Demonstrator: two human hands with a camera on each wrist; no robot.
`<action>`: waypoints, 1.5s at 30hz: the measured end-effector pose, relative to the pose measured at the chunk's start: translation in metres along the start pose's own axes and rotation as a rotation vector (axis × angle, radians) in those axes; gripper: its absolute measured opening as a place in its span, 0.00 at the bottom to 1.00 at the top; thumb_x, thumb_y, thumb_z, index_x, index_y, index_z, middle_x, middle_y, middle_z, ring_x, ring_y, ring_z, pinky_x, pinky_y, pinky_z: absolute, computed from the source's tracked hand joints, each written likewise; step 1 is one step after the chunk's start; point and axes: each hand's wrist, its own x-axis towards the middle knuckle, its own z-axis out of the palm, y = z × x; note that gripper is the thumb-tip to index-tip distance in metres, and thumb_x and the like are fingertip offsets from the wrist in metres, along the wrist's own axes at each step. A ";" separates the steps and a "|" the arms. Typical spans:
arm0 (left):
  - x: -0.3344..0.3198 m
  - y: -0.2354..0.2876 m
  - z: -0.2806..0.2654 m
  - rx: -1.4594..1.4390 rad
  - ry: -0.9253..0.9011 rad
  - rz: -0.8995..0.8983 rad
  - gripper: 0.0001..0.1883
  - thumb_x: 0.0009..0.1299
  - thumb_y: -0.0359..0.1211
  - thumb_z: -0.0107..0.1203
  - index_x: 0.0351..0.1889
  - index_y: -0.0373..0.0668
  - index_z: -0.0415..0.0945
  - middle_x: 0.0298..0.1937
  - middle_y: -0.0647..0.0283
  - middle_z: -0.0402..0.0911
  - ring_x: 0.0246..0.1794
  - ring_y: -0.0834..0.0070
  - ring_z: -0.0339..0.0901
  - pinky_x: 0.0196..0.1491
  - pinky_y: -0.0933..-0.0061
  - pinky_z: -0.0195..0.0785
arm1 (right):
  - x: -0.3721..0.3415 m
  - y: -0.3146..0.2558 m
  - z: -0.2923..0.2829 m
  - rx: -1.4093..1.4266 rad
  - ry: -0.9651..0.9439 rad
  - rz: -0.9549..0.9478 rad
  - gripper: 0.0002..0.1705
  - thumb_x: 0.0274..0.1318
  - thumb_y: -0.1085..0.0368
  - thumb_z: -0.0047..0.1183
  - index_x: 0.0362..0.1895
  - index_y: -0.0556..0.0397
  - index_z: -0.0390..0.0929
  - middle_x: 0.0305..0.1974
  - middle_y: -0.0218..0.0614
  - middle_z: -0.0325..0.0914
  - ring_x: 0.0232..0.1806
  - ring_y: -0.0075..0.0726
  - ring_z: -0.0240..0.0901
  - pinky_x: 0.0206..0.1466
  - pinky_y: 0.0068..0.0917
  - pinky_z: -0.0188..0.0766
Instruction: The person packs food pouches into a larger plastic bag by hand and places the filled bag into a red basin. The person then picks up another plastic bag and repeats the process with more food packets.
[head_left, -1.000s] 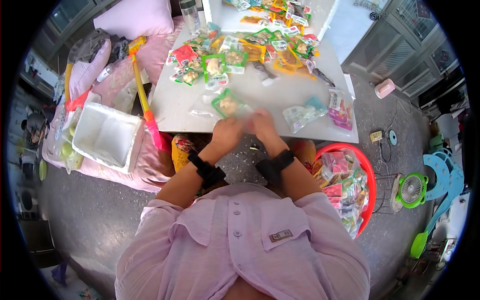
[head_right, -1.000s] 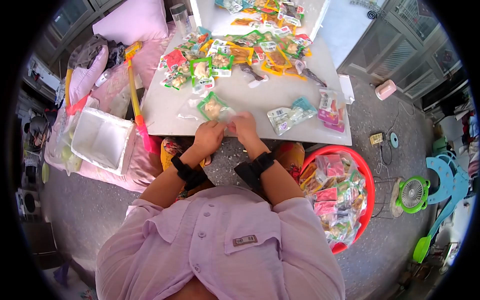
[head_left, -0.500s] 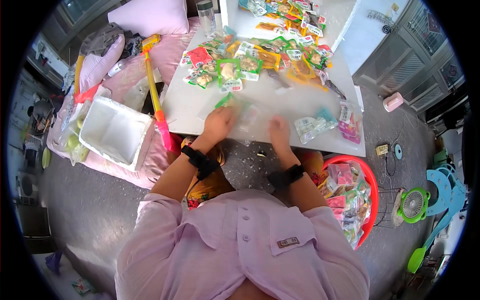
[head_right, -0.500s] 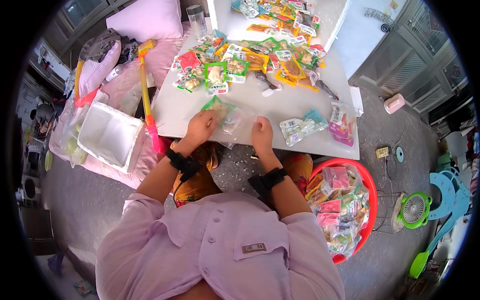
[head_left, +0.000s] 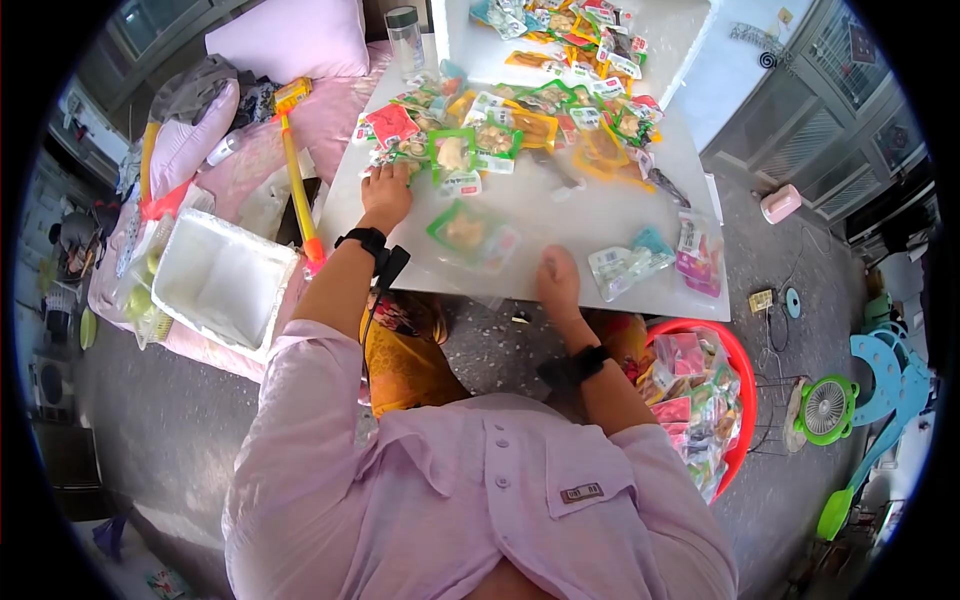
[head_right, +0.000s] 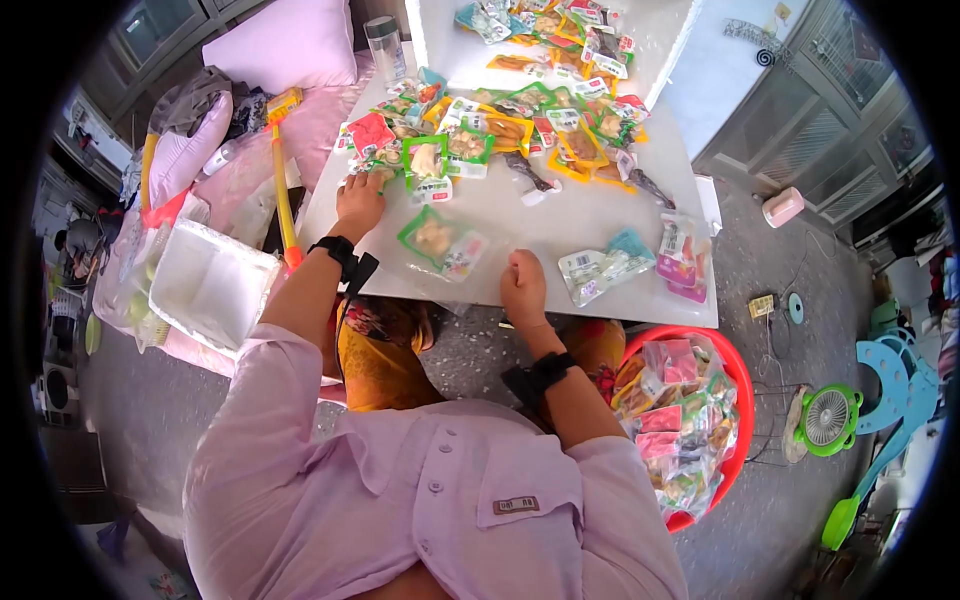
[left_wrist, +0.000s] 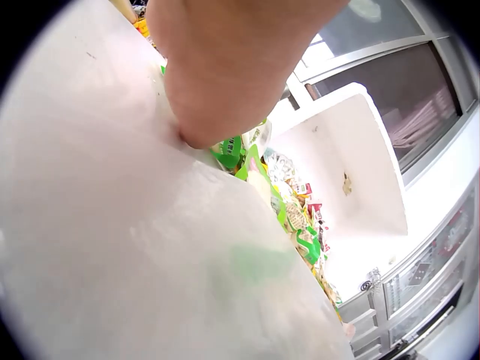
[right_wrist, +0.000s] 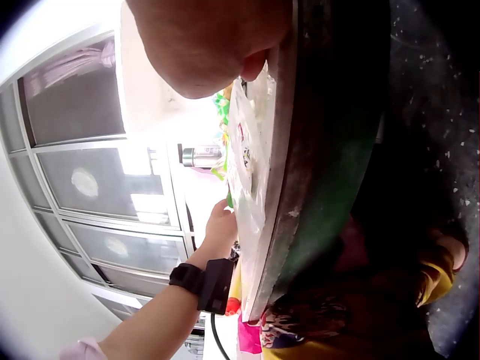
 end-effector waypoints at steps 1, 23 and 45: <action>0.002 0.000 0.002 0.001 0.002 0.037 0.12 0.56 0.33 0.45 0.38 0.46 0.68 0.43 0.62 0.70 0.47 0.67 0.66 0.48 0.65 0.58 | -0.001 0.001 0.001 0.004 0.026 -0.019 0.09 0.38 0.77 0.41 0.30 0.58 0.64 0.31 0.46 0.66 0.33 0.50 0.64 0.37 0.34 0.62; 0.014 0.007 -0.017 -0.223 -0.246 -0.086 0.30 0.50 0.43 0.53 0.53 0.49 0.60 0.53 0.55 0.63 0.55 0.59 0.58 0.54 0.59 0.52 | 0.000 -0.004 -0.001 -0.033 0.036 0.001 0.09 0.38 0.77 0.42 0.30 0.58 0.66 0.33 0.46 0.68 0.35 0.51 0.65 0.39 0.35 0.63; -0.061 0.045 -0.116 -2.058 -0.513 -0.581 0.12 0.60 0.31 0.42 0.40 0.37 0.64 0.33 0.60 0.72 0.32 0.70 0.73 0.37 0.65 0.70 | 0.006 -0.075 -0.018 -0.130 -0.072 -0.265 0.24 0.32 0.69 0.51 0.42 0.56 0.64 0.42 0.48 0.63 0.45 0.48 0.61 0.44 0.40 0.57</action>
